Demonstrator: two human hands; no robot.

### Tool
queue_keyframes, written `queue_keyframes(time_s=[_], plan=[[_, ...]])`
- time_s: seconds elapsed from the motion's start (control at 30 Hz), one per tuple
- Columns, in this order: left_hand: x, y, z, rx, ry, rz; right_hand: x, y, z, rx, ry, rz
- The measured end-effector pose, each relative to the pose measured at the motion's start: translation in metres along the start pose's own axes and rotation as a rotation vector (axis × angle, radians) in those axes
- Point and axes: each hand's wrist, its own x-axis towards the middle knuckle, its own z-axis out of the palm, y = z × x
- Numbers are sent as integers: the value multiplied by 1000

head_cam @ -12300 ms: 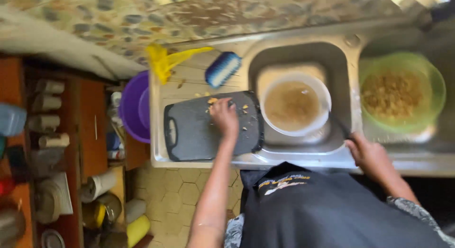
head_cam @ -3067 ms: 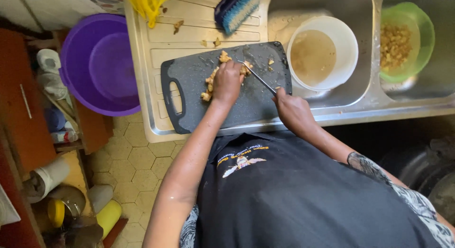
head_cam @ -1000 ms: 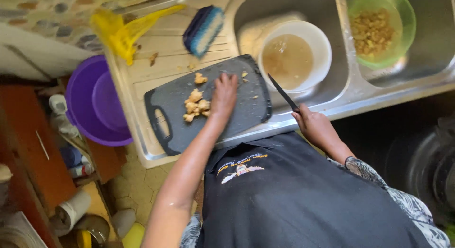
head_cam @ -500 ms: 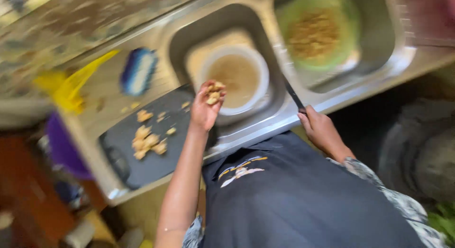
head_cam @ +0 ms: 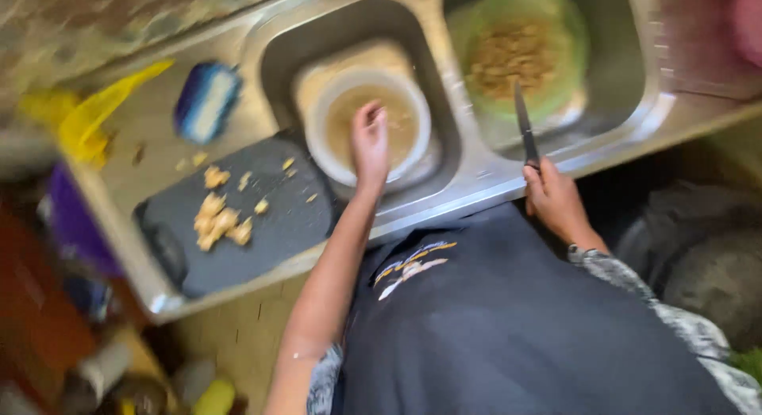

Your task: The person chops ginger on a cutting board using a knife. They repeatedly transfer the chopped ginger into a bowl of water in the sink, then return to chopping more ginger on the board.

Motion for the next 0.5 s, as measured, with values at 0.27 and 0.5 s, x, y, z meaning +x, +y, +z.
queue_keyframes(time_s=[0.27, 0.5], plan=[[-141, 97, -265, 1454, 760, 92, 38, -77, 68, -423, -279, -279], [-125, 93, -324, 1240, 596, 232, 6, -212, 157, -746, -395, -658]])
